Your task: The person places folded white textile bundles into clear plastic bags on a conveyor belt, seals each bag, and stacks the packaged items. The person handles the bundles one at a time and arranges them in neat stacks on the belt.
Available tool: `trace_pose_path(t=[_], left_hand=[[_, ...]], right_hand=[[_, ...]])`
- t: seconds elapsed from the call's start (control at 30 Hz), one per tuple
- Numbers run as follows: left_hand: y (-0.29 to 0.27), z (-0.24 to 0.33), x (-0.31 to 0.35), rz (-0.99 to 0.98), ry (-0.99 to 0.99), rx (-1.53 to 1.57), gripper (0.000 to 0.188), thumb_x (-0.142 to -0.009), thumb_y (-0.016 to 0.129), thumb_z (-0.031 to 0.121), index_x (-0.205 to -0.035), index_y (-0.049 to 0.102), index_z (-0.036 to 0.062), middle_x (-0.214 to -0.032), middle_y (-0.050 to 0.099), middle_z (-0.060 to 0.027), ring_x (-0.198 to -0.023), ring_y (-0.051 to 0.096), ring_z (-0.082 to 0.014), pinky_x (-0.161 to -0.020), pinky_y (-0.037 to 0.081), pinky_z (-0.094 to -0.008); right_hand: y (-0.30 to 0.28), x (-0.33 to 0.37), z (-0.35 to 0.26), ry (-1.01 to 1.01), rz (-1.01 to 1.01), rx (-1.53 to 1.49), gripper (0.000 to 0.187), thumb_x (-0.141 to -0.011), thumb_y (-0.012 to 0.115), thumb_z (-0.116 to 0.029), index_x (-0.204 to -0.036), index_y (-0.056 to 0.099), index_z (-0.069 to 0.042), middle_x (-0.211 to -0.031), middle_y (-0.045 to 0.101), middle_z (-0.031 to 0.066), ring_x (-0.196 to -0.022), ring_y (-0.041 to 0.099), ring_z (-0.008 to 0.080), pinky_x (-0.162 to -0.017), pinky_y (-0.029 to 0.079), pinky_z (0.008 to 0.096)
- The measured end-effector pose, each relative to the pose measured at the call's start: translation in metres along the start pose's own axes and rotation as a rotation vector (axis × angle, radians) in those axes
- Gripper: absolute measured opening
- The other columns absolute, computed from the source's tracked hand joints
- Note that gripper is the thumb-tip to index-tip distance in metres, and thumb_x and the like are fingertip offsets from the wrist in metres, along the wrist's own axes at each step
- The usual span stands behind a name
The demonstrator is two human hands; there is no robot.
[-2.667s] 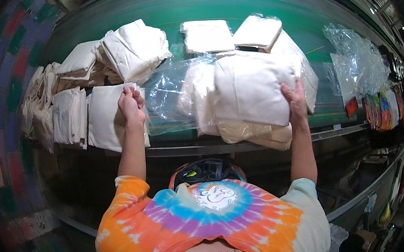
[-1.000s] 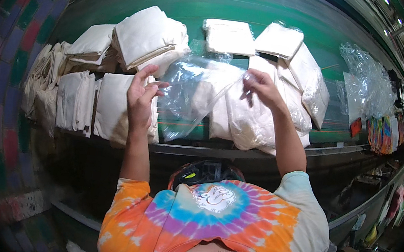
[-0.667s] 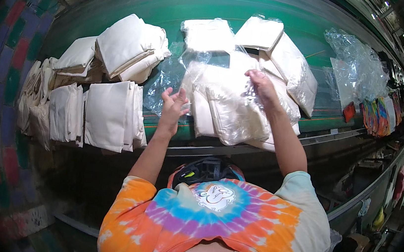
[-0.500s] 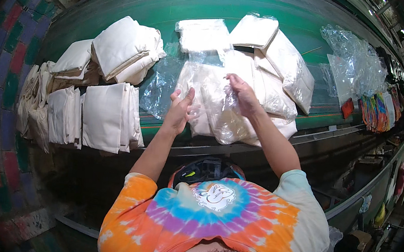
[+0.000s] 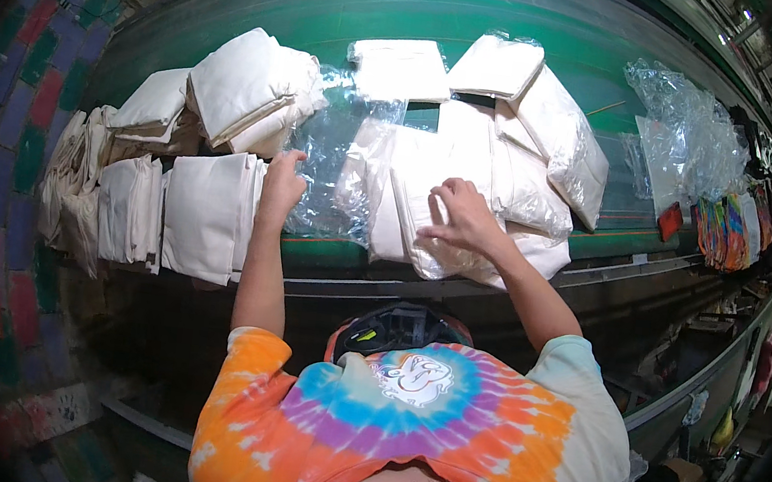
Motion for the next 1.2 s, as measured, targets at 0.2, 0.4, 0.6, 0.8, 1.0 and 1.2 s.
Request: trace_pose_path(t=[0.2, 0.4, 0.6, 0.8, 1.0, 1.2], left_hand=[[0.001, 0.026, 0.013, 0.184, -0.033, -0.189, 0.043, -0.086, 0.075, 0.014, -0.128, 0.066, 0.0092, -0.149, 0.042, -0.0207, -0.133, 0.046, -0.0439, -0.108, 0.041, -0.0545], [0.037, 0.084, 0.014, 0.089, 0.317, 0.232, 0.033, -0.087, 0.074, 0.012, -0.117, 0.069, 0.0004, -0.119, 0.066, -0.0230, -0.110, 0.065, -0.0393, -0.096, 0.052, -0.0442], [0.102, 0.110, 0.033, -0.364, -0.101, 0.693, 0.042, -0.098, 0.068, 0.026, -0.125, 0.061, -0.0056, -0.082, 0.071, -0.0154, -0.072, 0.072, -0.0267, -0.067, 0.057, -0.0368], [0.123, 0.130, 0.050, -0.412, -0.091, 0.614, 0.082, -0.093, 0.075, 0.032, -0.152, 0.031, -0.0046, -0.093, 0.069, -0.0177, -0.078, 0.071, -0.0254, -0.071, 0.058, -0.0373], [0.093, 0.174, 0.080, -0.033, 0.394, 0.223, 0.067, -0.082, 0.078, 0.009, -0.142, 0.048, -0.0006, -0.108, 0.061, -0.0210, -0.104, 0.063, -0.0368, -0.089, 0.053, -0.0427], [0.114, 0.221, 0.114, -0.235, 0.743, 0.304, 0.041, -0.078, 0.075, 0.008, -0.116, 0.065, -0.0001, -0.106, 0.065, -0.0182, -0.104, 0.061, -0.0397, -0.092, 0.050, -0.0473]], right_hand=[[0.033, 0.050, -0.043, -0.036, -0.248, 0.302, 0.096, -0.071, 0.086, -0.045, -0.149, 0.041, -0.011, -0.155, 0.031, 0.0328, -0.145, 0.028, 0.0571, -0.101, 0.041, 0.0717], [0.034, 0.059, -0.040, -0.190, -0.134, 0.461, 0.070, -0.086, 0.073, -0.029, -0.148, 0.045, -0.010, -0.150, 0.043, 0.0315, -0.133, 0.048, 0.0549, -0.102, 0.044, 0.0670], [0.031, 0.066, -0.028, -0.370, 0.158, 0.399, 0.053, -0.091, 0.068, -0.028, -0.138, 0.056, -0.007, -0.142, 0.056, 0.0257, -0.127, 0.058, 0.0438, -0.106, 0.047, 0.0562], [0.032, 0.070, -0.022, -0.355, 0.307, 0.239, 0.046, -0.087, 0.073, -0.023, -0.128, 0.060, -0.006, -0.135, 0.060, 0.0220, -0.125, 0.059, 0.0382, -0.107, 0.047, 0.0517], [0.016, 0.069, -0.027, -0.438, 0.226, 0.095, 0.040, -0.086, 0.075, -0.024, -0.119, 0.062, -0.006, -0.108, 0.063, 0.0137, -0.100, 0.062, 0.0326, -0.095, 0.047, 0.0449], [0.002, 0.070, -0.012, -0.424, 0.136, 0.086, 0.029, -0.089, 0.070, -0.030, -0.104, 0.062, -0.005, -0.090, 0.061, 0.0111, -0.088, 0.062, 0.0283, -0.090, 0.043, 0.0444]])
Point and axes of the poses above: each hand's wrist, its own x-axis away from the middle knuckle, its own y-axis out of the palm, z = x × y, the point moved 8 cm from there along -x, towards the middle knuckle
